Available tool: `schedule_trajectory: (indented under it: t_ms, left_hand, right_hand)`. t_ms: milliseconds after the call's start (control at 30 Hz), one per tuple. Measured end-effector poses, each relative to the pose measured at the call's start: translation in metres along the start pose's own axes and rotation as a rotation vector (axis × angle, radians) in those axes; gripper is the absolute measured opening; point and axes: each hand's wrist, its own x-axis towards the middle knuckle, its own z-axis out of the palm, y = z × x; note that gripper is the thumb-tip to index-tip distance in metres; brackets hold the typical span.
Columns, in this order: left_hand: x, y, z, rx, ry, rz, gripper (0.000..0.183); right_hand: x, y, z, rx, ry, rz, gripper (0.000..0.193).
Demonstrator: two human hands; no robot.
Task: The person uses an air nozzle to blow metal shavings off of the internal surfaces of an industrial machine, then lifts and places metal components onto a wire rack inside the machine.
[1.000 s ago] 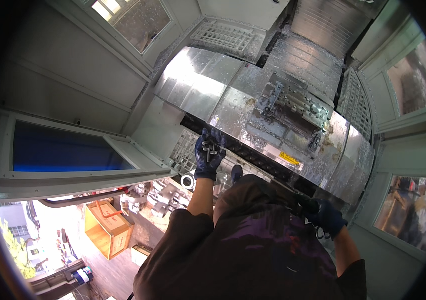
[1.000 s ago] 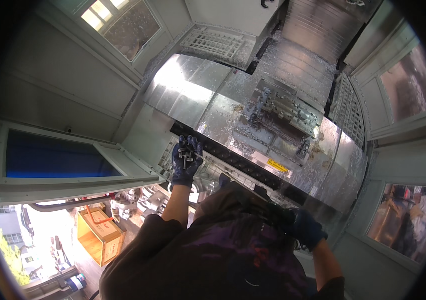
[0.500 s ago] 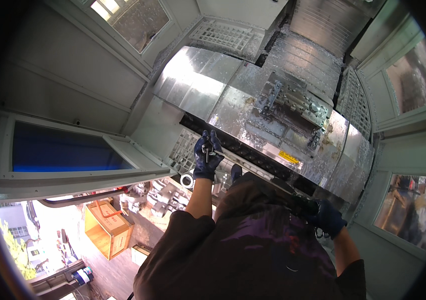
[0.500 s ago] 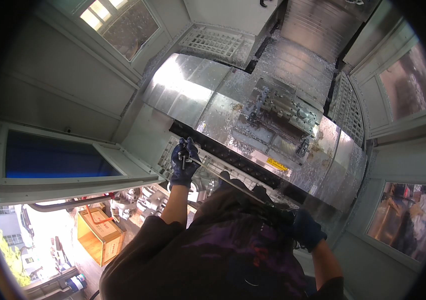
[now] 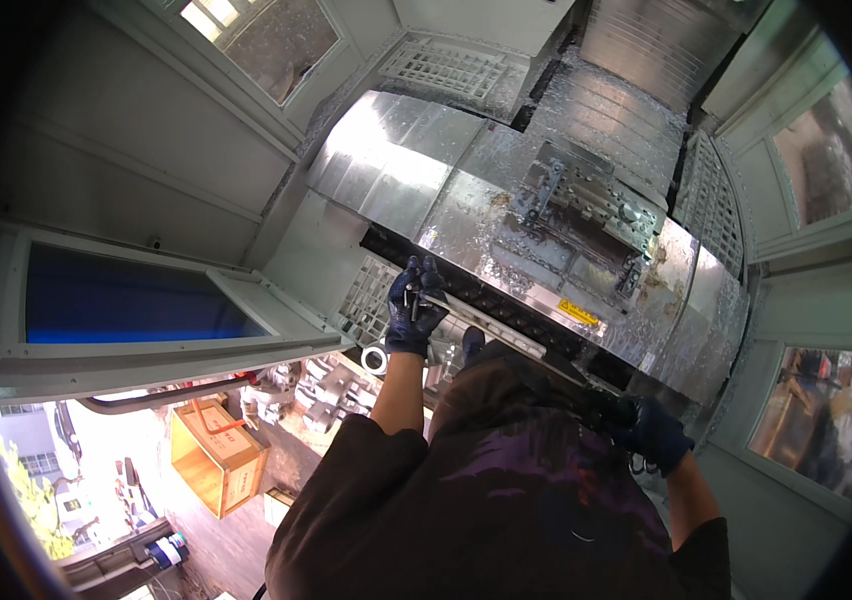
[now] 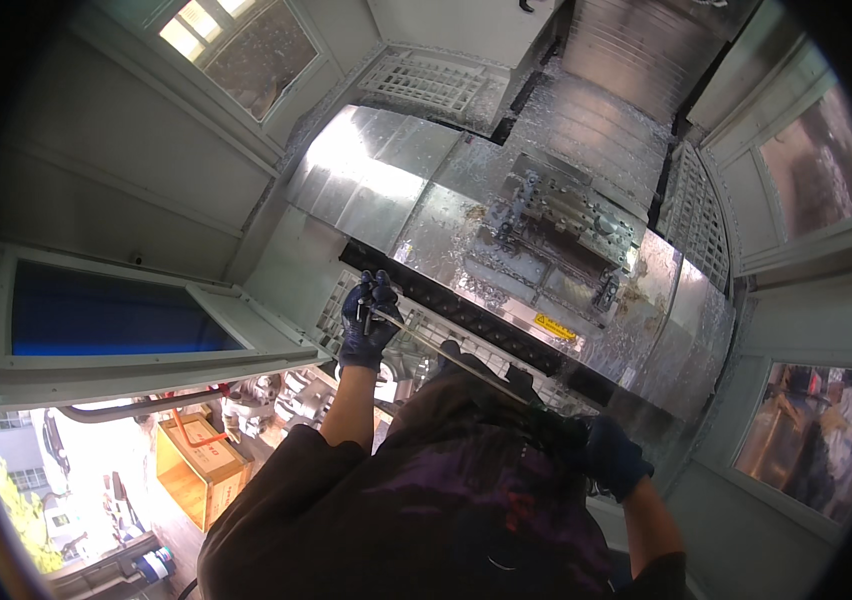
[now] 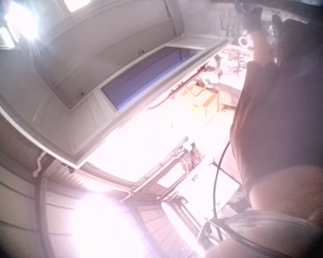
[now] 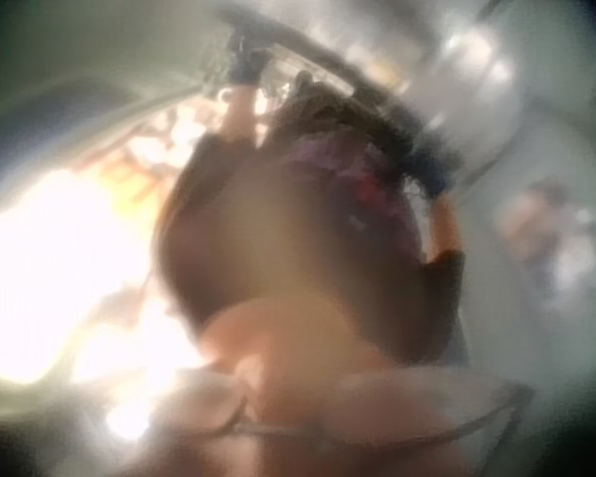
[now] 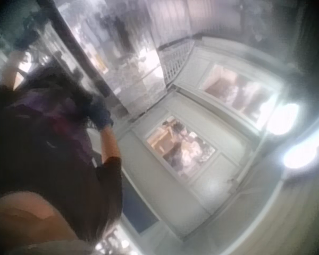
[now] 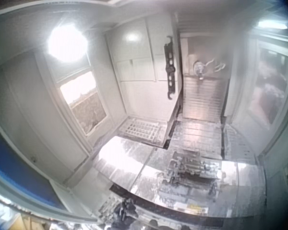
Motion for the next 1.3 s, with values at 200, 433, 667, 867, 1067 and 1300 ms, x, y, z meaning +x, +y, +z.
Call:
schedule_trajectory:
  t_ms: [200, 433, 667, 867, 1067, 1300]
  left_hand:
    - [-0.002, -0.004, 0.005, 0.053, 0.075, 0.059, 0.022]
    - [-0.001, 0.011, -0.014, 0.005, -0.061, -0.008, 0.022]
    - [-0.002, 0.020, -0.031, 0.123, -0.050, 0.038, 0.019]
    - [-0.003, 0.005, -0.009, 0.193, 0.019, 0.126, 0.019]
    - [0.000, 0.000, 0.007, 0.277, 0.097, 0.181, 0.018]
    - [0.011, 0.011, -0.027, 0.300, 0.077, 0.276, 0.031]
  right_hand:
    - [0.000, -0.010, -0.003, 0.188, -0.012, 0.002, 0.031]
    - [-0.003, -0.010, -0.006, 0.167, -0.031, 0.022, 0.029]
    - [0.002, 0.017, 0.001, 0.123, -0.046, -0.032, 0.032]
    - [0.002, 0.011, 0.006, 0.185, 0.000, -0.144, 0.030]
    - [-0.005, -0.009, -0.004, 0.222, -0.051, 0.050, 0.035]
    - [-0.013, -0.001, 0.002, 0.059, 0.096, -0.025, 0.030]
